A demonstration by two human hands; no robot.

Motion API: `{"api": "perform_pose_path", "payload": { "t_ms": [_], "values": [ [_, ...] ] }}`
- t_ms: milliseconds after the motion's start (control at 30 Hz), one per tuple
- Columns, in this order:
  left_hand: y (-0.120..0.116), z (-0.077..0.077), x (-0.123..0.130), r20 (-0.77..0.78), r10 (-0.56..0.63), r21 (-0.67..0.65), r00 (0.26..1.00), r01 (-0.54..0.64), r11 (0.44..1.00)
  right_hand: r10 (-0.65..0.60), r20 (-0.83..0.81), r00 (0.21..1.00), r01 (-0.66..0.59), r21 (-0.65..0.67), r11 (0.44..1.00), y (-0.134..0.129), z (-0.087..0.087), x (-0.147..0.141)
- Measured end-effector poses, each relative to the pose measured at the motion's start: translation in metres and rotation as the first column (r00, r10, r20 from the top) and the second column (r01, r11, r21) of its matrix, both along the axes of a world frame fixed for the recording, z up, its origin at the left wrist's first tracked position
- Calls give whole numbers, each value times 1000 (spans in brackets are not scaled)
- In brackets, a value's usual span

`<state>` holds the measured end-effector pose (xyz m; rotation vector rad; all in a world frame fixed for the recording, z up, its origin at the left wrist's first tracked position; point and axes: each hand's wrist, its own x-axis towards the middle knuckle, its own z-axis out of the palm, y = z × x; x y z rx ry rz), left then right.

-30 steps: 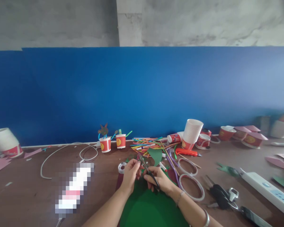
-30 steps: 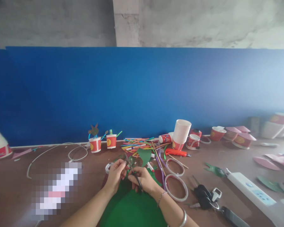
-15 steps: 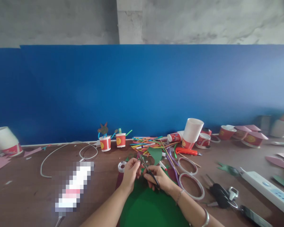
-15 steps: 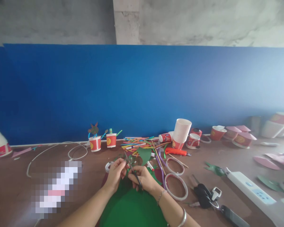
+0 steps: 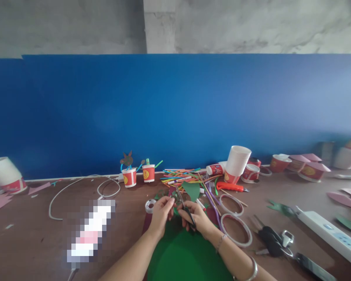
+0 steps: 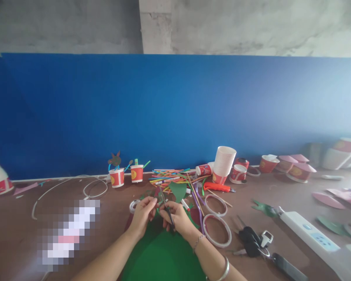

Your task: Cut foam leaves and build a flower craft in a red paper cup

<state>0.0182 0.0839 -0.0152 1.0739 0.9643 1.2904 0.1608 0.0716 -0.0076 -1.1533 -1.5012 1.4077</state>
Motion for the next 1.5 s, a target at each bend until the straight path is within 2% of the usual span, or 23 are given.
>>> {"api": "perform_pose_path", "payload": {
  "t_ms": [167, 333, 467, 533, 633, 800, 967, 1033, 1100, 1200, 1267, 1367, 1433, 1500],
  "values": [
    [-3, 0, 1, -94, -104, -1, 990, 104, 995, -113, -68, 991, 114, 12, 993, 1, 1, 2],
    [-6, 3, 3, -24, -181, 19, 983, 181, 983, -187, -86, 979, 187, -10, 982, 2, 2, 5],
    [-4, 4, 1, -26, -109, 22, 994, 110, 994, -270, -83, 959, 271, -2, 963, 3, 3, 5],
    [-4, 2, -1, -111, -42, 25, 993, 45, 999, -342, -75, 937, 344, 20, 939, 4, 4, 6],
    [-6, -2, -2, -283, 51, 107, 958, -22, 994, -446, -65, 893, 449, 54, 892, 7, 3, 9],
    [-9, -4, -5, -521, 218, 274, 825, -81, 958, -480, -77, 874, 485, 73, 871, 9, 1, 13],
    [-4, 1, -9, -609, 411, 479, 679, -98, 872, -475, -114, 873, 486, 103, 868, 10, 0, 12],
    [-4, 0, -9, -641, 469, 562, 607, -46, 826, -471, -113, 875, 482, 117, 868, 9, 0, 12],
    [-5, -5, -8, -701, 480, 586, 528, 43, 809, -465, -105, 879, 476, 138, 868, 9, 0, 12],
    [-8, -15, -5, -821, 426, 519, 381, 184, 835, -442, -76, 894, 449, 172, 877, 9, -1, 11],
    [-10, -20, -4, -867, 387, 467, 315, 240, 851, -426, -20, 904, 420, 217, 881, 9, -2, 11],
    [-8, -26, -3, -879, 351, 437, 324, 246, 865, -439, 115, 891, 384, 327, 863, 10, -5, 12],
    [-4, -27, -3, -851, 346, 446, 396, 195, 874, -451, 193, 871, 355, 384, 852, 10, -6, 13],
    [0, -28, -3, -785, 362, 478, 504, 121, 870, -443, 246, 862, 322, 409, 854, 10, -6, 13]
  ]
}}
